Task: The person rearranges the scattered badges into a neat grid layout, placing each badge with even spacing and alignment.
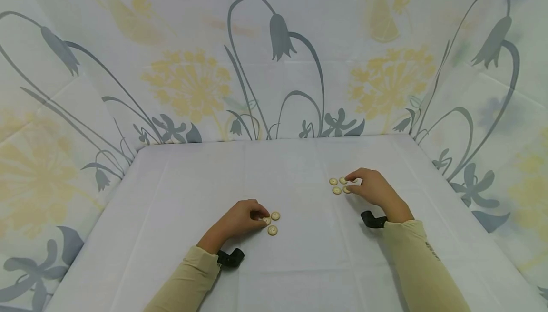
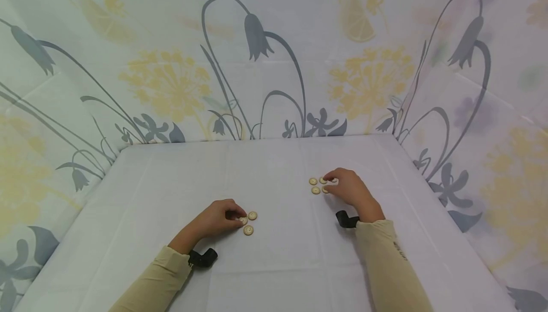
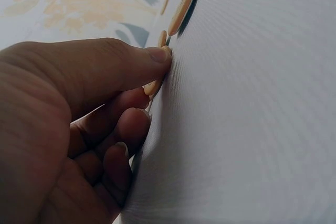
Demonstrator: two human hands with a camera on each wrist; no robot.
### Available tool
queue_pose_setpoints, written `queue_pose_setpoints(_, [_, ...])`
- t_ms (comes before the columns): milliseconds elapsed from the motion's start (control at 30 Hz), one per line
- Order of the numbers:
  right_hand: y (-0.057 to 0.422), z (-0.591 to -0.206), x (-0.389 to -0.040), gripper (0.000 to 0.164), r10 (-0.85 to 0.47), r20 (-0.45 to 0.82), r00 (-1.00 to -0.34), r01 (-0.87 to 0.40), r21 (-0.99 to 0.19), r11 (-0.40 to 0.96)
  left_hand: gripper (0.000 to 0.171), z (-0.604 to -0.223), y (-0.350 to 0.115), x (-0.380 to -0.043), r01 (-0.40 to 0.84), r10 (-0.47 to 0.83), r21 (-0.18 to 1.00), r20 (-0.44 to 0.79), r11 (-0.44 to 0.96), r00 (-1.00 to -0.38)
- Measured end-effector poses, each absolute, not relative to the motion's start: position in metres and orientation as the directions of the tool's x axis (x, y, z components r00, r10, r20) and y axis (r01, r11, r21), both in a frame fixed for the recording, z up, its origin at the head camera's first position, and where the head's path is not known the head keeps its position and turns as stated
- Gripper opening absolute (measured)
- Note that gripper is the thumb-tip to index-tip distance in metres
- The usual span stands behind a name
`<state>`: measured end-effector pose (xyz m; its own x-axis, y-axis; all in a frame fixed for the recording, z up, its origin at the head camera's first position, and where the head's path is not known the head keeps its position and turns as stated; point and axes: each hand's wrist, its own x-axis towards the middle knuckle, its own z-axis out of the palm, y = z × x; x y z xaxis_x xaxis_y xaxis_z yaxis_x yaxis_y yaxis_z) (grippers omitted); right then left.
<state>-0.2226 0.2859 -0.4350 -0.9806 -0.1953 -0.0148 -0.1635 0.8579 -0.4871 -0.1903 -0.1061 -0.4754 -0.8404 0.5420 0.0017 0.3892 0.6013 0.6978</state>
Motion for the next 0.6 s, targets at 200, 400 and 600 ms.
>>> queue_pose_setpoints(200, [0.272,-0.427,-0.219,0.03,-0.245,0.03,-0.969,-0.229,-0.48,0.847,0.017,-0.475,-0.106,-0.19,0.394,0.543,0.696,0.007,0.6,-0.839])
queue_pose_setpoints(400, [0.26,-0.423,-0.215,0.029,-0.287,0.055,-0.956,-0.277,-0.486,0.829,0.017,-0.475,-0.106,-0.191,0.399,0.544,0.694,0.014,0.599,-0.839])
queue_pose_setpoints(600, [0.25,-0.422,-0.211,0.026,-0.321,0.071,-0.944,-0.313,-0.493,0.812,0.017,-0.476,-0.106,-0.191,0.395,0.541,0.69,0.005,0.607,-0.841])
